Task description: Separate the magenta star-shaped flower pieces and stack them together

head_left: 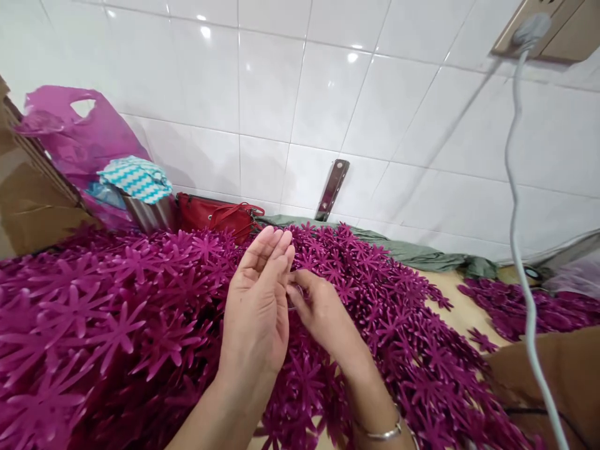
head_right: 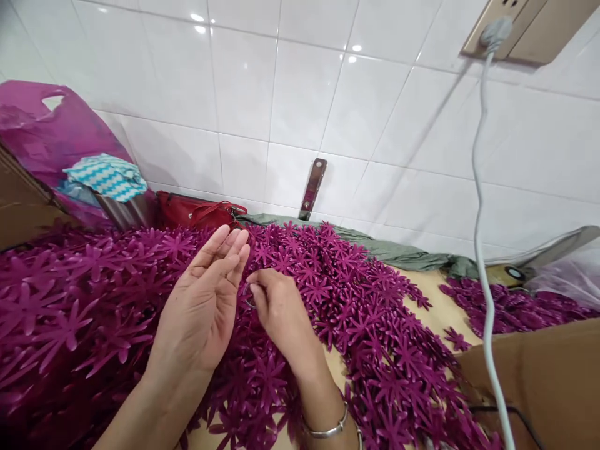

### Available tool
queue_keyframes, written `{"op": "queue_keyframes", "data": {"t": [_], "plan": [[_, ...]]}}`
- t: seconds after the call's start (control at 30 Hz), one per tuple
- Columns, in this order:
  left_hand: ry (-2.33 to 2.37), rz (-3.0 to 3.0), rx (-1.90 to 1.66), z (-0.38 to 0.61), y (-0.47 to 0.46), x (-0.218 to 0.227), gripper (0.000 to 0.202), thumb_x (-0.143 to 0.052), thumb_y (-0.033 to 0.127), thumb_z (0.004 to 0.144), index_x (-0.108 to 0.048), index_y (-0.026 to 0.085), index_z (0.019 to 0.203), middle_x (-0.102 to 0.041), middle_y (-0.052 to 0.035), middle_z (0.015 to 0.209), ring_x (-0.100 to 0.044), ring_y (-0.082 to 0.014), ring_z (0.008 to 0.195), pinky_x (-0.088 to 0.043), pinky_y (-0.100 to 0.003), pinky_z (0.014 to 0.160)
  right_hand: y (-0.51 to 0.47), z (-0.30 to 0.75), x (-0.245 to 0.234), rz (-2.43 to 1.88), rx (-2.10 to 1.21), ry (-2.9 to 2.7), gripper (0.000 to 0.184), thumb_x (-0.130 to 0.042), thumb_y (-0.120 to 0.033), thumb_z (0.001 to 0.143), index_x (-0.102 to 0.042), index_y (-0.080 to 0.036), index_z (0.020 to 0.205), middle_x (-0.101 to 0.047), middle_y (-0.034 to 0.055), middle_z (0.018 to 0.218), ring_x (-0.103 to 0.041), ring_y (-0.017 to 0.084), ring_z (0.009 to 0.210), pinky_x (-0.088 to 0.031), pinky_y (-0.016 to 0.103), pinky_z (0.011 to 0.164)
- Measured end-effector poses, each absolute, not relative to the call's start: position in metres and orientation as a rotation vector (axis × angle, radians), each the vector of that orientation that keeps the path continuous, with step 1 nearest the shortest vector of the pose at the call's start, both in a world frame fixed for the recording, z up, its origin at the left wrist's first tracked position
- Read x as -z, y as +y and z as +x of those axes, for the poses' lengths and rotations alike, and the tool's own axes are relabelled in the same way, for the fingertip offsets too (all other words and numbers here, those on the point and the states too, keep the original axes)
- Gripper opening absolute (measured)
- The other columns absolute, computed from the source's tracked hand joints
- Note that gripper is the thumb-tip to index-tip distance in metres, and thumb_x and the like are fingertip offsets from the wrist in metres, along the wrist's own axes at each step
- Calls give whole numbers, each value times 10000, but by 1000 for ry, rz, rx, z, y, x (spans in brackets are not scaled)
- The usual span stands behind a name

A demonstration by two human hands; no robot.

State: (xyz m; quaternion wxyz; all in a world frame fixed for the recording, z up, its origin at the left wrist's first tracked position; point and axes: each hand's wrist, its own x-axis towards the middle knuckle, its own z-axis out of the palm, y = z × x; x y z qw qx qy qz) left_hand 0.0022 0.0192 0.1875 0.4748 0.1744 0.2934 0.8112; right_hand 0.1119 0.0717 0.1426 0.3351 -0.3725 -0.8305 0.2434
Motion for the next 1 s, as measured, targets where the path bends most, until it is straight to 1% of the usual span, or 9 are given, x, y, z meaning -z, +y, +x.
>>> {"op": "queue_keyframes", "data": {"t": [0.2, 0.27, 0.37, 0.43, 0.5, 0.6, 0.77, 0.93, 1.0], "plan": [[788, 443, -2062, -28, 35, -181, 216, -670, 96, 858, -739, 147, 1057, -798, -75, 1083, -767, -171, 1097, -597, -270, 1040, 71, 112, -138, -1142, -399, -2404, 168, -570, -145, 1006, -728, -184, 964, -783, 75, 994, -709, 222, 966, -482, 359, 914], [787, 483, -2147, -41, 35, -188, 142, -651, 231, 916, -751, 178, 1003, -798, -51, 1024, -769, -173, 1074, -616, -254, 997, 71, 109, -134, -1217, -372, -2541, 225, -559, -277, 1047, -745, -181, 962, -789, 94, 999, -717, 244, 978, -454, 440, 992], [776, 516, -2169, -53, 29, -201, 168, -613, 299, 955, -751, 205, 941, -790, -22, 950, -778, -156, 984, -640, -202, 873, 72, 96, -122, -1315, -333, -2701, 438, -518, -512, 1047, -758, -157, 954, -794, 143, 1029, -714, 299, 1039, -336, 627, 1117], [746, 485, -2134, -56, 26, -206, 210, -577, 298, 977, -750, 199, 911, -779, -15, 886, -776, -127, 867, -635, -159, 758, 74, 86, -112, -1340, -266, -2738, 504, -484, -551, 1049, -760, -142, 943, -794, 164, 1032, -701, 316, 1072, -268, 694, 1147], [695, 427, -2091, -55, 23, -210, 254, -546, 289, 996, -748, 185, 882, -764, -12, 821, -752, -97, 740, -617, -131, 669, 75, 79, -104, -1351, -212, -2749, 504, -451, -516, 1070, -763, -141, 943, -797, 162, 1015, -698, 314, 1070, -245, 718, 1152], [613, 349, -2043, -52, 24, -211, 298, -518, 280, 1011, -743, 160, 856, -751, -17, 763, -717, -77, 630, -604, -125, 621, 76, 77, -98, -1376, -175, -2740, 504, -411, -477, 1091, -763, -144, 952, -801, 150, 998, -702, 307, 1058, -243, 718, 1158], [593, 243, -1993, -54, 33, -207, 340, -472, 254, 1029, -736, 134, 850, -740, -26, 721, -699, -73, 566, -589, -130, 565, 77, 80, -97, -1359, -181, -2670, 492, -392, -477, 1094, -731, -124, 1049, -785, 145, 1058, -712, 289, 1057, -284, 645, 1185], [612, 139, -1973, -57, 37, -206, 338, -448, 226, 1042, -702, 125, 844, -727, -17, 708, -682, -66, 531, -569, -128, 525, 78, 80, -102, -1319, -222, -2676, 465, -418, -457, 1091, -727, -127, 981, -771, 131, 1050, -722, 265, 1019, -306, 588, 1190], [572, 101, -1956, -58, 38, -206, 312, -448, 218, 1045, -688, 123, 869, -726, -17, 717, -684, -65, 536, -570, -128, 527, 77, 82, -110, -1301, -234, -2658, 446, -443, -451, 1084, -726, -133, 952, -768, 121, 1025, -718, 257, 1003, -353, 548, 1156]]}}
